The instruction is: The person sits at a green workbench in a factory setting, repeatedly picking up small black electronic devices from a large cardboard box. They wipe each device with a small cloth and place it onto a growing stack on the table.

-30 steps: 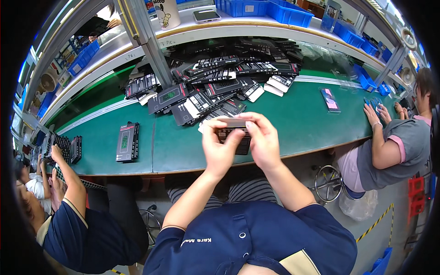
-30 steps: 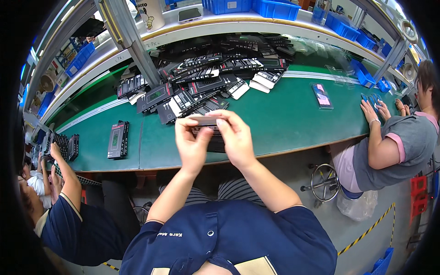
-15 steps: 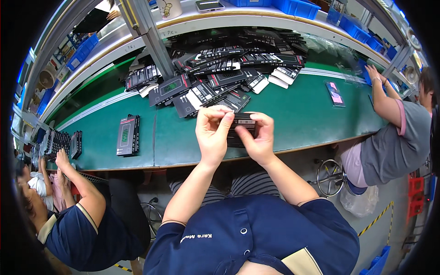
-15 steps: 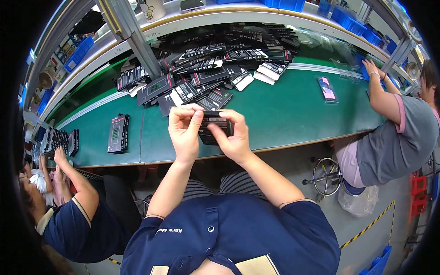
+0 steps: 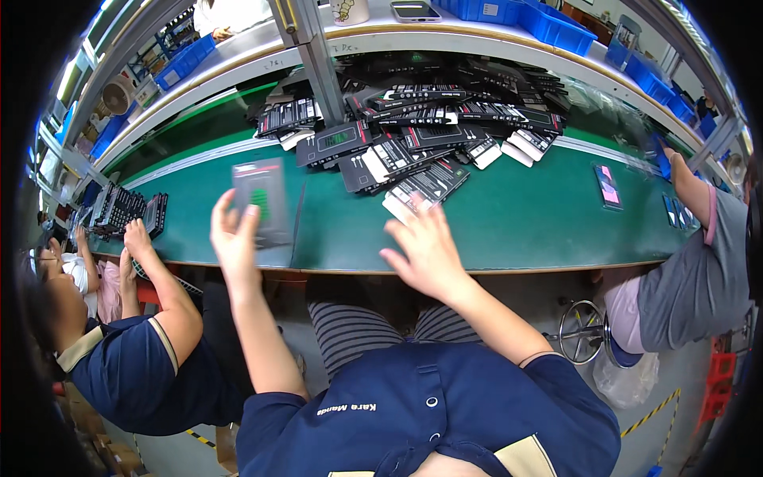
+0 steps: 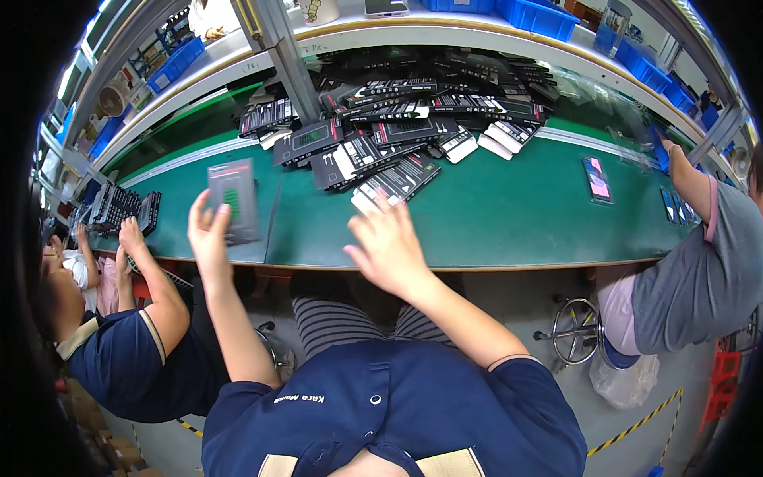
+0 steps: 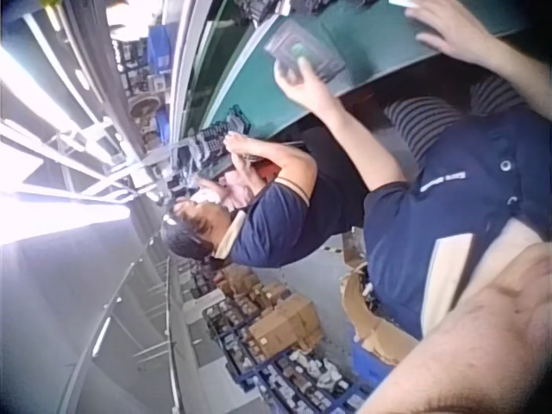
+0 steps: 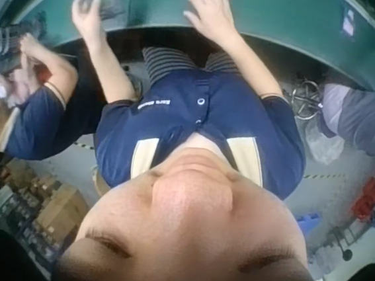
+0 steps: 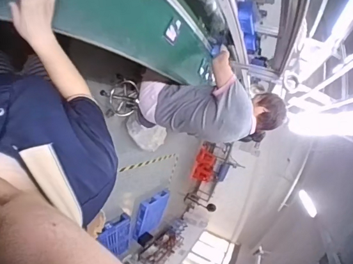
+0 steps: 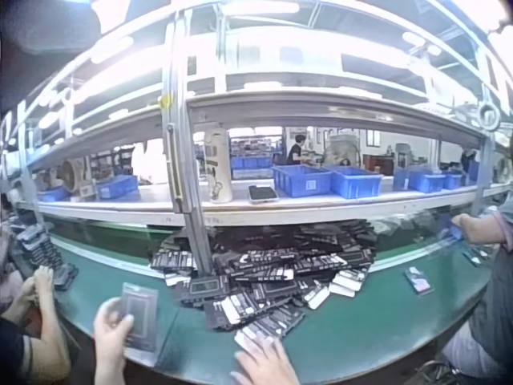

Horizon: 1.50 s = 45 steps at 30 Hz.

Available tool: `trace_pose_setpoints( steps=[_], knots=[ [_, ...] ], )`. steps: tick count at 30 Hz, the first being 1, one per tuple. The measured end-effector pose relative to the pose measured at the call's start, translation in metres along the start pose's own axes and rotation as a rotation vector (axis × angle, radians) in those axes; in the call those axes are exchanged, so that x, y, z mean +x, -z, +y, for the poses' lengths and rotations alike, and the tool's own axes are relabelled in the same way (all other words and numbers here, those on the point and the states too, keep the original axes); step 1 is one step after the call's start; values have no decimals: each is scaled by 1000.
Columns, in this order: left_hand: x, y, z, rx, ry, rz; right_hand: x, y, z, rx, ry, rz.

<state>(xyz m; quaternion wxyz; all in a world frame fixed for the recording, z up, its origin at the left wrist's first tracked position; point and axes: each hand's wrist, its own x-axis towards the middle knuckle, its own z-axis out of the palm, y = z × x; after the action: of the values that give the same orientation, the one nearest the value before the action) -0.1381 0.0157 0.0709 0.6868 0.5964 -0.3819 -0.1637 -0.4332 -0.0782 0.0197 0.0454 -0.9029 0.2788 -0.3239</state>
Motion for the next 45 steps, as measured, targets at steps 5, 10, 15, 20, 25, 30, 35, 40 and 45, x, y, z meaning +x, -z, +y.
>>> trace_pose_setpoints(
  steps=[5, 10, 15, 20, 25, 30, 35, 40, 45],
  knots=[
    [42, 54, -37, 1417, 189, 36, -32, 20, 8, -55, -162, -158],
    [-34, -75, 20, 859, -642, -742, -58, 65, 43, 486, -103, -362],
    [-99, -156, -3, 877, -870, -1032, -44, 138, 229, -335, -311, 282],
    [-91, -179, 15, 919, -833, -997, -113, 168, 324, -613, -997, -14],
    [-80, -187, -10, 901, -713, -810, -95, 98, 151, -648, -440, 237],
    [-63, -196, -11, 812, -499, -882, -77, 91, 128, 76, -606, 104],
    [-46, -179, -12, 728, -422, -951, -67, 102, 133, 310, -308, -235],
    [-48, -176, -18, 695, -479, -881, -52, 91, 125, 301, -475, -55],
    [-53, -170, -18, 720, -519, -910, -47, 90, 100, 452, -240, -411]
  ],
)
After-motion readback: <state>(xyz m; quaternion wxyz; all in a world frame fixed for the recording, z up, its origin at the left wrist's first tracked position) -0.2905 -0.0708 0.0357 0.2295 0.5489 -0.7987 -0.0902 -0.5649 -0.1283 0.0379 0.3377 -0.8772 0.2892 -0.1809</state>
